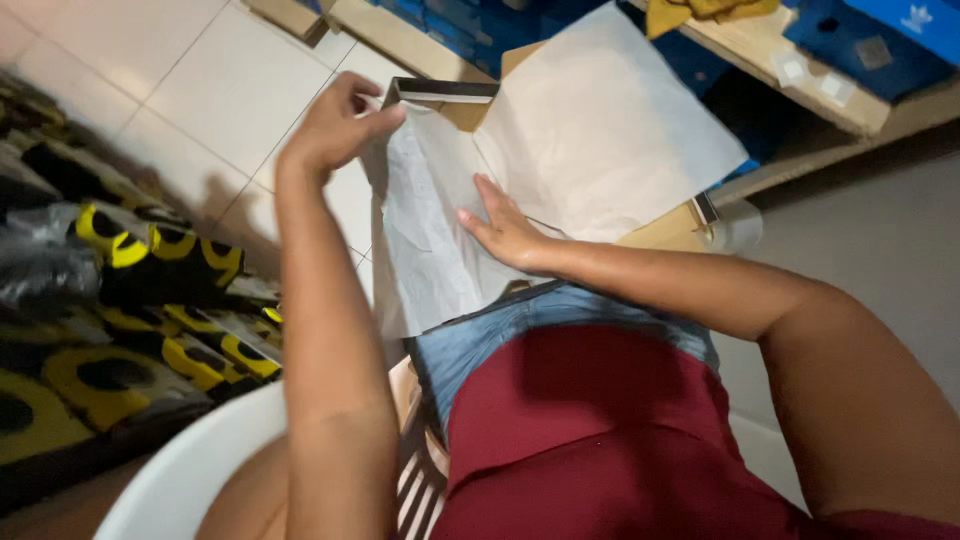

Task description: The person takes a shoe out of a box, puts it back, wraps it in paper, closes the box, wipes the box with a cloth, and then puts the paper back in the empty box.

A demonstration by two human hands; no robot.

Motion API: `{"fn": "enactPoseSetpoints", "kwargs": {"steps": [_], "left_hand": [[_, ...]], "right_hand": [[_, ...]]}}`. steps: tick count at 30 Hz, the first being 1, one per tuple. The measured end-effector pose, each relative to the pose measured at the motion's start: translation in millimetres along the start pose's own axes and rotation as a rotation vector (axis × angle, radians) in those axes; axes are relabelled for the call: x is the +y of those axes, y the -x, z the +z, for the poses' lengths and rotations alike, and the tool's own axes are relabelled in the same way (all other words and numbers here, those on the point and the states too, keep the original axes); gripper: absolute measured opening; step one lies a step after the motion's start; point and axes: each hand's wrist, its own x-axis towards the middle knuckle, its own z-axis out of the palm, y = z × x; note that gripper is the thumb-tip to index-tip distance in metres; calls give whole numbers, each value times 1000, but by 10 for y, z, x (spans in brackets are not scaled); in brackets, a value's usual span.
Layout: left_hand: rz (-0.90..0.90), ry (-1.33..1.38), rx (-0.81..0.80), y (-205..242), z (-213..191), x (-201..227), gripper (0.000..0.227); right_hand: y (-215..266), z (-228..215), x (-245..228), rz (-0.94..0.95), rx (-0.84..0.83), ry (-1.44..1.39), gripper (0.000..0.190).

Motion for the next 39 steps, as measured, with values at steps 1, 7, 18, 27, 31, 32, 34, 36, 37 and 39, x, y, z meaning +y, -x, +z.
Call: {"fn": "enactPoseSetpoints", "kwargs": {"steps": [1, 7, 18, 27, 31, 32, 34, 36, 37, 39], "left_hand": [[6, -11, -13, -19, -58, 45, 60], [36, -93, -96, -99, 3, 62, 25], [79, -354, 30, -189, -163, 622, 19], [137, -822, 253, -149, 249, 829, 92], [-5, -969, 105, -154, 555, 649, 114], [-63, -1097, 105, -174, 577, 593, 102], [-118, -1225, 105, -194, 595, 523, 92], [-81, -1270, 179, -164, 579, 465, 96], [-83, -1269, 176, -87, 625, 424, 96], [421, -1007, 535, -20, 680, 388, 74]], "right_hand": [[-47, -30, -10, 5, 12, -12, 92], [9, -25, -44, -5, 7, 38, 93], [99, -50, -158, -14, 24, 25, 91], [137, -85, -308, 152, -95, 134, 101], [126, -89, -368, 154, -118, 171, 108], [112, -81, -379, 180, -135, 195, 111], [93, -102, -407, 209, -148, 217, 113], [93, -129, -449, 216, -147, 192, 120], [96, -108, -439, 218, -150, 191, 120], [19, -147, -432, 195, -148, 191, 106]]}}
